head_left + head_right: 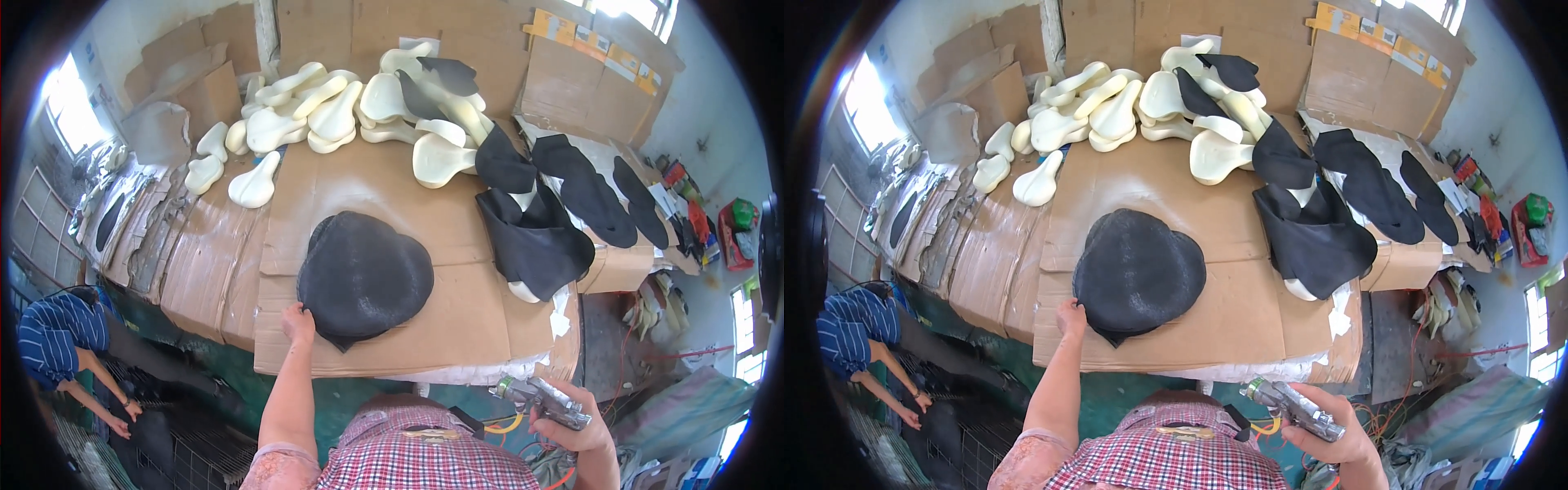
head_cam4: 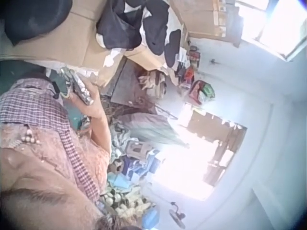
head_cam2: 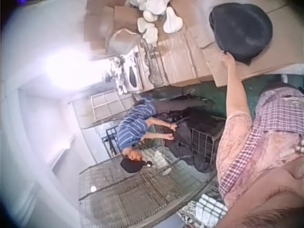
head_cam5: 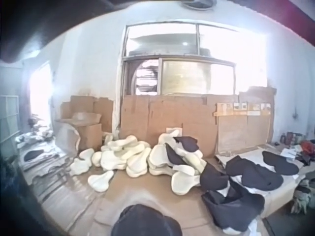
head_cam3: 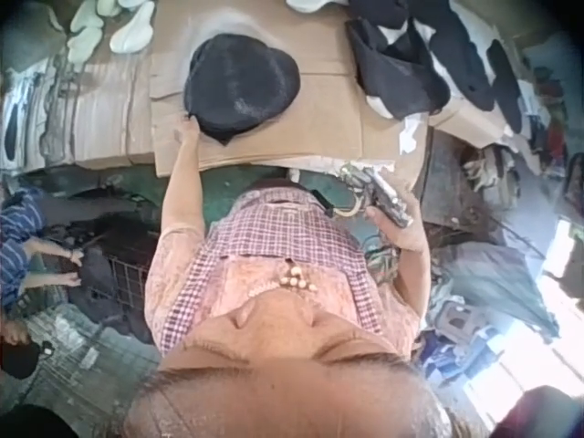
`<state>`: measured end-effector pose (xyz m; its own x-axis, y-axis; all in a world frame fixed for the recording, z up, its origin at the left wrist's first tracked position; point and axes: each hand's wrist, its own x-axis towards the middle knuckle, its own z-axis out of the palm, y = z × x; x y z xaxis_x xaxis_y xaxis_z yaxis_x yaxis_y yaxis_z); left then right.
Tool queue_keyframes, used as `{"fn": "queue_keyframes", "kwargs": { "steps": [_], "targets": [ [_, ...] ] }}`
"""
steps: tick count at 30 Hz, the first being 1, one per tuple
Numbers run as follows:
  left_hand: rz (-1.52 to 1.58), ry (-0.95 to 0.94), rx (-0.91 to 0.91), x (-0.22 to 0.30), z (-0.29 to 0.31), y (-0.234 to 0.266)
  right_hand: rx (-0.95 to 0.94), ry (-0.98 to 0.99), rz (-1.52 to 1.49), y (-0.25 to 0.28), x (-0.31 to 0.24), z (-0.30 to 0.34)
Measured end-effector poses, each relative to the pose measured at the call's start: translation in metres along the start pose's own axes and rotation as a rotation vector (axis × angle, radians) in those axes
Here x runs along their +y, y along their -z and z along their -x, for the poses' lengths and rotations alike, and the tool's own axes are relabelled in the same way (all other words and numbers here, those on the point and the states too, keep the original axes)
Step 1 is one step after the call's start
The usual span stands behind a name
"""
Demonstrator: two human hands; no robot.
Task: Applying glue to black seat covers and placing them on foam bicycle seat cushions.
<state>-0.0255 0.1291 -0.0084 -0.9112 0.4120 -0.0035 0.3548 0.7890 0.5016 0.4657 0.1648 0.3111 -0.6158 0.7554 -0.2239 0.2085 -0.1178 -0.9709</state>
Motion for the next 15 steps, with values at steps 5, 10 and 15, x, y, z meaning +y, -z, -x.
{"fn": "queue_keyframes", "kwargs": {
  "steps": [5,10,15],
  "targets": [
    [0.176,0.072,0.012,0.003,-0.006,0.005,0.17,0.076,-0.081,-0.01,-0.018,-0.017],
    [0.858,0.457,-0.156,0.016,-0.006,0.016,-0.082,0.143,0.096,0.008,-0.01,-0.003],
    [1.27,0.579,-0.202,0.008,-0.007,0.021,0.168,0.038,-0.024,0.016,-0.004,0.011]
  ]
}}
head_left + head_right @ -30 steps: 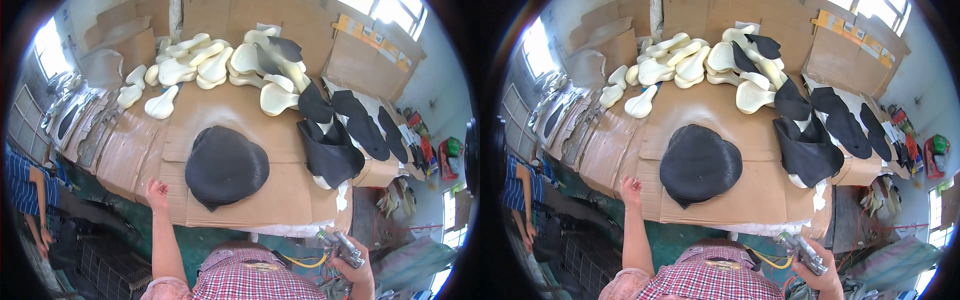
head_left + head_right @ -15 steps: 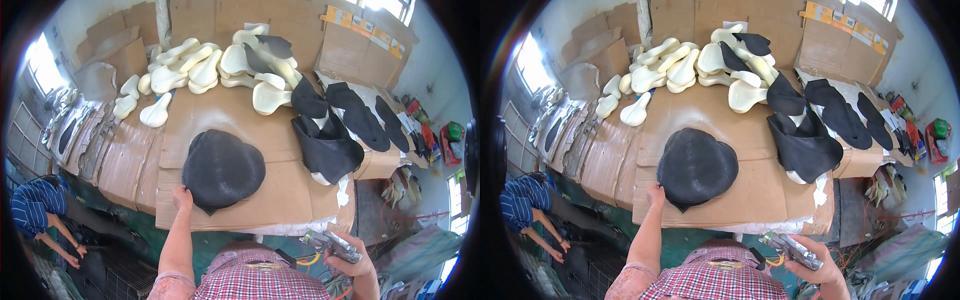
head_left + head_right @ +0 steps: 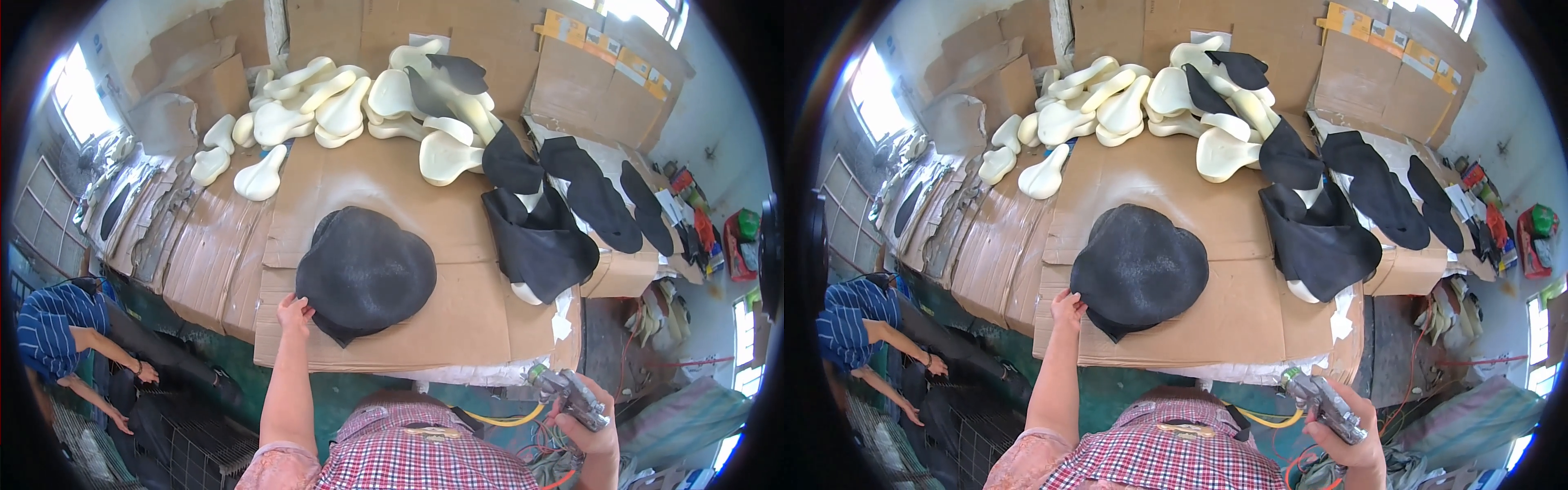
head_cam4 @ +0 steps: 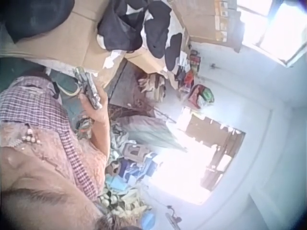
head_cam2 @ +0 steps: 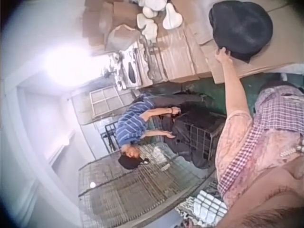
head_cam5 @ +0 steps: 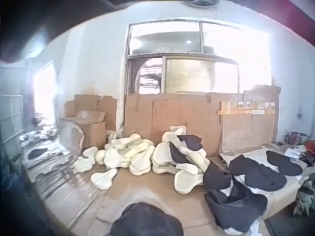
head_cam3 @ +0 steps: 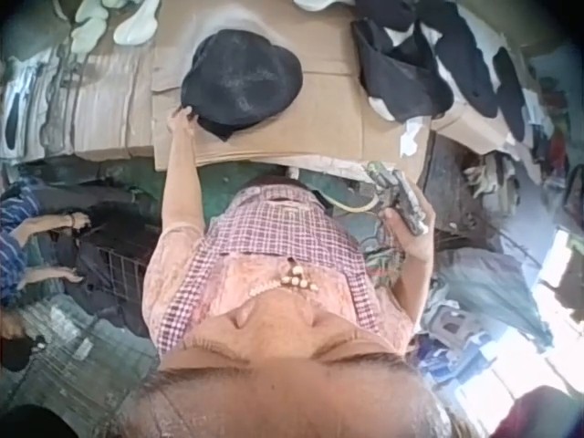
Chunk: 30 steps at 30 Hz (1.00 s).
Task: Applying glue to black seat covers and placing them on foam bicycle seat cushions.
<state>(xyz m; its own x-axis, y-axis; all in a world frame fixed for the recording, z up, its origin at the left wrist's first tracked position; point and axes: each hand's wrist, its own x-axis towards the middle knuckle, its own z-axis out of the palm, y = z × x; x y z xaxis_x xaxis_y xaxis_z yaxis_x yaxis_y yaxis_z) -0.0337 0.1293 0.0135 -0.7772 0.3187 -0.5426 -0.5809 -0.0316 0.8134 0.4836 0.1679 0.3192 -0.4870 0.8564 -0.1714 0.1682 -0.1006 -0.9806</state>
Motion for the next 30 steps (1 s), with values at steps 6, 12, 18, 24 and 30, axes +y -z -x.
{"fn": "queue_keyframes", "kwargs": {
  "steps": [6,12,18,24,30],
  "targets": [
    [-0.013,0.057,0.005,-0.013,-0.01,0.003,-0.154,0.002,-0.036,-0.007,0.004,0.0],
    [0.063,0.137,-0.008,-0.015,0.01,-0.008,0.064,0.021,-0.107,-0.005,-0.002,-0.005],
    [-0.177,-0.008,-0.161,-0.022,0.02,-0.014,-0.138,-0.03,-0.171,0.0,0.008,0.006],
    [0.094,-0.004,-0.38,0.01,0.047,-0.054,-0.098,0.056,-0.236,-0.014,0.016,-0.018],
    [0.553,-0.328,-0.6,0.136,0.108,-0.099,-0.103,0.076,-0.164,-0.01,0.013,-0.019]
  ]
}}
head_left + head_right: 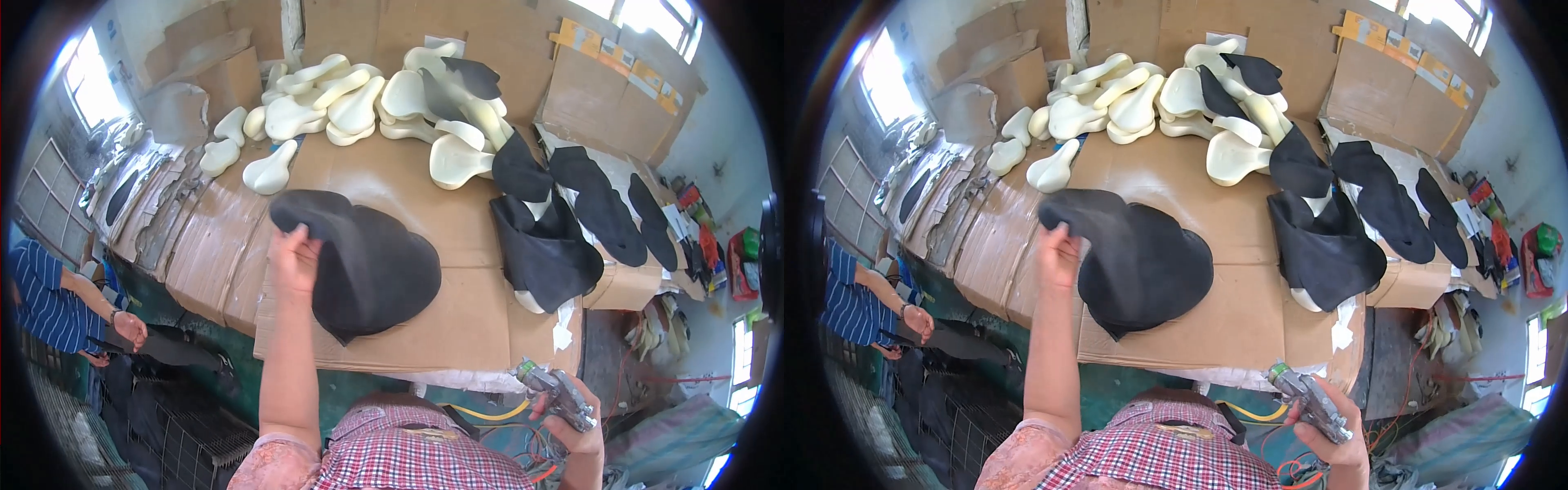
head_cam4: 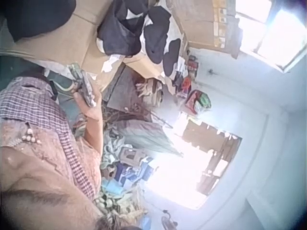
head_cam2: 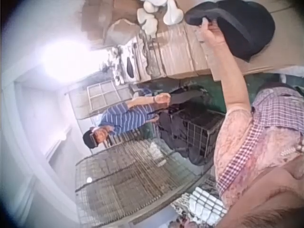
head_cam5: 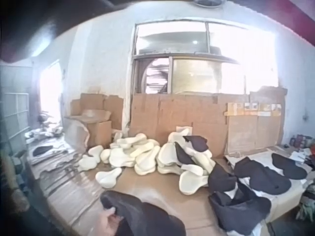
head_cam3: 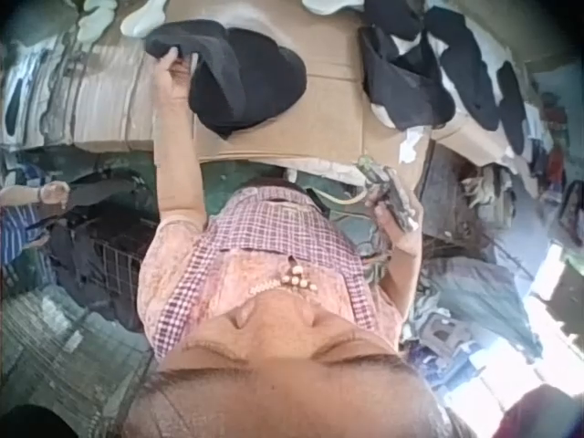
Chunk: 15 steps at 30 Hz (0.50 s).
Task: Applying glue to black seat covers and placing them on foam bicycle seat cushions.
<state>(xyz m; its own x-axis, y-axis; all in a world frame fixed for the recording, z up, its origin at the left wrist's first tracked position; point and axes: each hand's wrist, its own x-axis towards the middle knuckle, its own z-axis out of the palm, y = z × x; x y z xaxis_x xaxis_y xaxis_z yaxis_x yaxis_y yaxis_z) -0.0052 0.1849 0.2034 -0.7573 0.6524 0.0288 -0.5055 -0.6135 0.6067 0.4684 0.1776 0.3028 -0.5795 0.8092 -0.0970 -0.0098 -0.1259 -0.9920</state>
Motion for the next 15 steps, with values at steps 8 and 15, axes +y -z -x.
{"fn": "queue_keyframes", "kwargs": {
  "steps": [8,15],
  "targets": [
    [0.07,-0.351,0.05,0.146,0.006,0.043,-0.073,-0.158,0.061,0.001,-0.013,0.01],
    [0.096,-0.559,0.194,0.206,0.017,0.136,0.162,-0.082,0.155,-0.009,-0.026,0.014]
  ]
}}
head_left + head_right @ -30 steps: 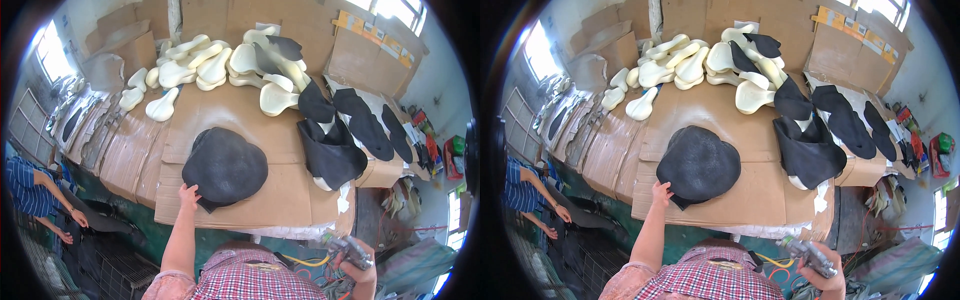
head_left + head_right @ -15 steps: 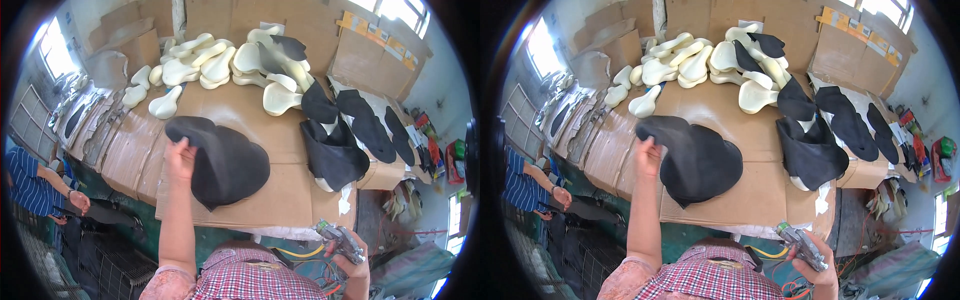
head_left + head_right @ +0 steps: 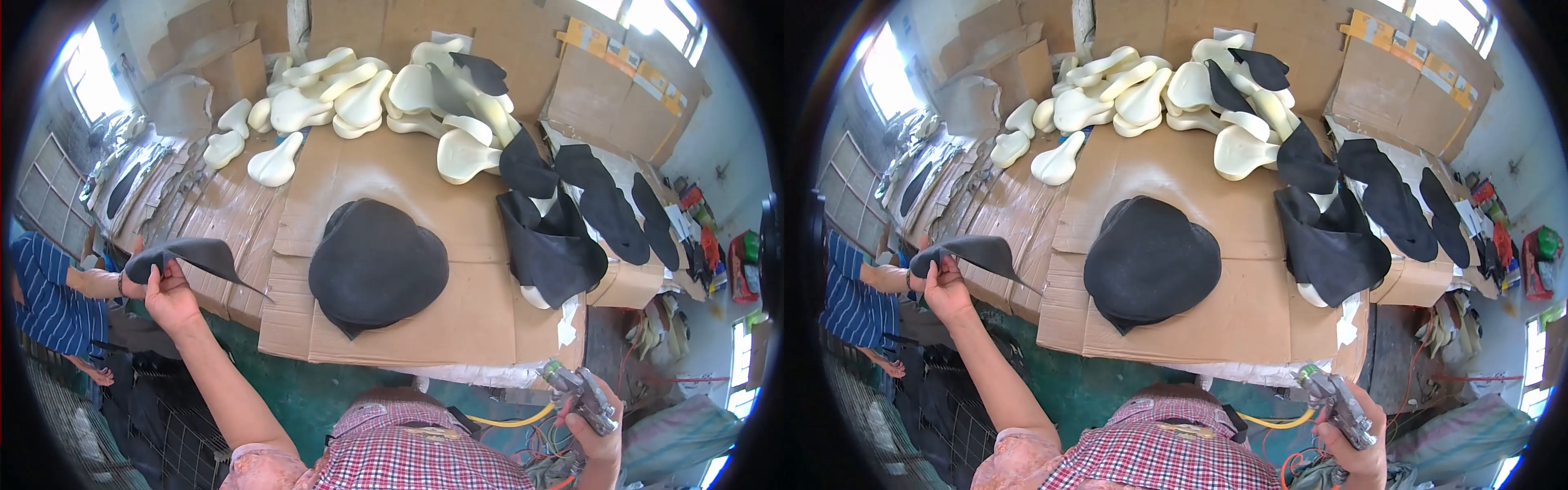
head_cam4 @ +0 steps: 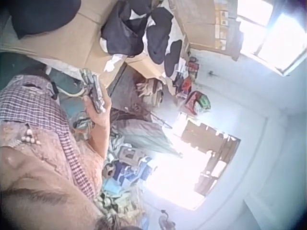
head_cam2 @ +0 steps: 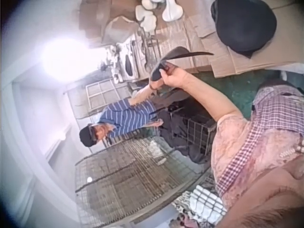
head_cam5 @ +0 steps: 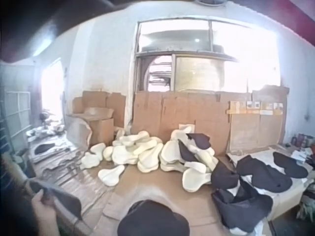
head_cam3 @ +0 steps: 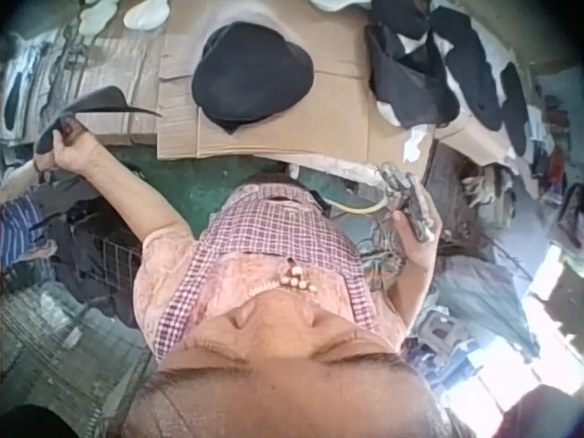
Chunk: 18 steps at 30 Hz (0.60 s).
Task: Applying glue to black seat covers and placing them on foam bicycle seat cushions.
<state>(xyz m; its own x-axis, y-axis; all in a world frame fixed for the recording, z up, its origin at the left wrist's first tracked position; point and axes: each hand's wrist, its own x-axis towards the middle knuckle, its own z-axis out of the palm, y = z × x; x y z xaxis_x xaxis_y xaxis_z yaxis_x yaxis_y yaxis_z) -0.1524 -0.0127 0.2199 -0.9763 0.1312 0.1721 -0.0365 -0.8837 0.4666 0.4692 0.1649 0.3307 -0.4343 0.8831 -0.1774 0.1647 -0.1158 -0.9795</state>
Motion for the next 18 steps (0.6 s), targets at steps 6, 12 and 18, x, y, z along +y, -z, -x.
{"fn": "queue_keyframes", "kwargs": {
  "steps": [6,12,18],
  "targets": [
    [-0.163,-0.111,0.069,0.014,0.003,0.022,-0.206,-0.029,0.034,-0.014,0.006,0.011],
    [-0.124,-0.119,0.221,0.011,0.009,0.026,-0.276,-0.019,-0.125,-0.063,0.011,-0.016],
    [-0.135,-0.069,0.256,-0.016,0.027,0.036,-0.062,0.132,0.011,-0.074,0.004,-0.045]
  ]
}}
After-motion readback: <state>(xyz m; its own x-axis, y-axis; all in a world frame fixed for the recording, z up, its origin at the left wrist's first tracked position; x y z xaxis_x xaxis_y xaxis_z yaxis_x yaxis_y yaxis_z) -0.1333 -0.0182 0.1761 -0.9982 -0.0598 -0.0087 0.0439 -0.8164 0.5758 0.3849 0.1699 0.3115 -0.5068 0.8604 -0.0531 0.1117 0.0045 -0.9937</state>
